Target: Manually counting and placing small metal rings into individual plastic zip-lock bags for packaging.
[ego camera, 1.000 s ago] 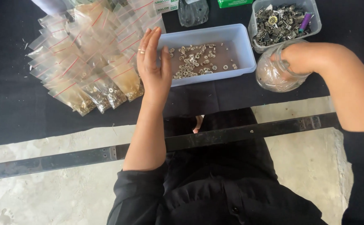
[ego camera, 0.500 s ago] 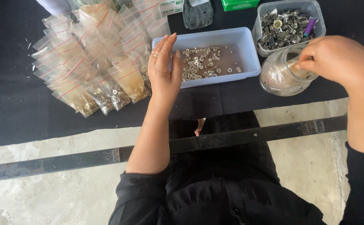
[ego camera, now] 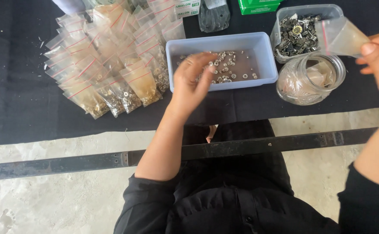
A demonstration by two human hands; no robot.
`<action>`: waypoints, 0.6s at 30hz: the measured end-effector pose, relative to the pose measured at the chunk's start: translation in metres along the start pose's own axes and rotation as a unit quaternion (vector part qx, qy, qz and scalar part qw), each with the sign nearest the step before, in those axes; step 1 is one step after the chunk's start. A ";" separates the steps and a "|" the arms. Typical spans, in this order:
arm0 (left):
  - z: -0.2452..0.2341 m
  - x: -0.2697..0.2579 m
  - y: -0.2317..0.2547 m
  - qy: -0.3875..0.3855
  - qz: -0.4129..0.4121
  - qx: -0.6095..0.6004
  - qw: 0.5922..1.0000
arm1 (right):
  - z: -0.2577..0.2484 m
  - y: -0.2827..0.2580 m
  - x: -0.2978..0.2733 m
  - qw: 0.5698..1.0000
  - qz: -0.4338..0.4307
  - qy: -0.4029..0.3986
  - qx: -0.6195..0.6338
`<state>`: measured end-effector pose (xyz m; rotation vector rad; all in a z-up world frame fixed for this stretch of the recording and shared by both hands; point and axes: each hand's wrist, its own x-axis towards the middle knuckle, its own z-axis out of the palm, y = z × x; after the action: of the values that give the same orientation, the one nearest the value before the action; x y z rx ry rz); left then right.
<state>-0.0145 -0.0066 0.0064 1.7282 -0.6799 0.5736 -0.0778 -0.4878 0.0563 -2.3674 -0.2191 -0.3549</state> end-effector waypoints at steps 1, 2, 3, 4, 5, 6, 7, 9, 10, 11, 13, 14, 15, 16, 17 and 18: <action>0.000 0.001 0.005 0.001 0.000 0.003 1.000 | 0.022 -0.042 0.001 1.000 -0.002 -0.001 0.002; 0.000 0.002 0.011 -0.067 -0.030 -0.065 0.995 | 0.043 -0.084 0.002 0.999 -0.029 0.029 0.025; 0.001 0.004 0.016 -0.133 -0.059 -0.131 0.981 | 0.064 -0.126 0.003 0.995 -0.056 0.059 0.049; 0.004 0.000 0.012 -0.132 -0.060 -0.127 0.981 | 0.085 -0.148 0.009 0.995 -0.058 0.058 0.052; 0.006 -0.004 0.008 -0.172 -0.119 -0.272 0.939 | 0.107 -0.171 0.016 0.988 -0.145 0.050 0.012; 0.009 -0.008 0.003 -0.207 -0.176 -0.408 0.871 | 0.128 -0.194 0.021 0.972 -0.231 0.038 -0.026; 0.005 -0.003 0.009 -0.206 -0.177 -0.405 0.873 | 0.147 -0.184 0.024 0.971 -0.234 0.039 -0.022; 0.000 0.008 0.020 -0.129 -0.233 -0.396 0.878 | 0.185 -0.163 0.029 0.927 -0.334 0.112 -0.128; 0.001 0.005 0.009 -0.128 -0.233 -0.394 0.880 | 0.191 -0.166 0.029 0.927 -0.336 0.113 -0.125; 0.004 0.003 -0.002 -0.102 -0.214 -0.368 0.899 | 0.196 -0.168 0.029 0.922 -0.345 0.105 -0.141; 0.005 0.001 -0.010 -0.074 -0.194 -0.342 0.916 | 0.198 -0.172 0.030 0.916 -0.355 0.098 -0.157; 0.004 0.002 -0.006 -0.061 -0.183 -0.310 0.931 | 0.194 -0.175 0.032 0.924 -0.349 0.073 -0.137; 0.004 0.002 -0.002 -0.047 -0.171 -0.277 0.944 | 0.191 -0.177 0.033 0.931 -0.342 0.048 -0.116; 0.006 0.002 -0.003 -0.046 -0.171 -0.278 0.944 | 0.186 -0.181 0.033 0.931 -0.343 0.047 -0.117; 0.008 0.001 -0.003 -0.025 -0.150 -0.272 0.950 | 0.181 -0.185 0.031 0.961 -0.273 0.033 -0.002; 0.011 -0.001 -0.003 -0.005 -0.130 -0.266 0.955 | 0.176 -0.188 0.030 0.973 -0.199 0.018 0.114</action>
<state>-0.0124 -0.0169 0.0011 1.2825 -0.5389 0.1716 -0.0639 -0.2284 0.0623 -2.0807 -0.6849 -0.5298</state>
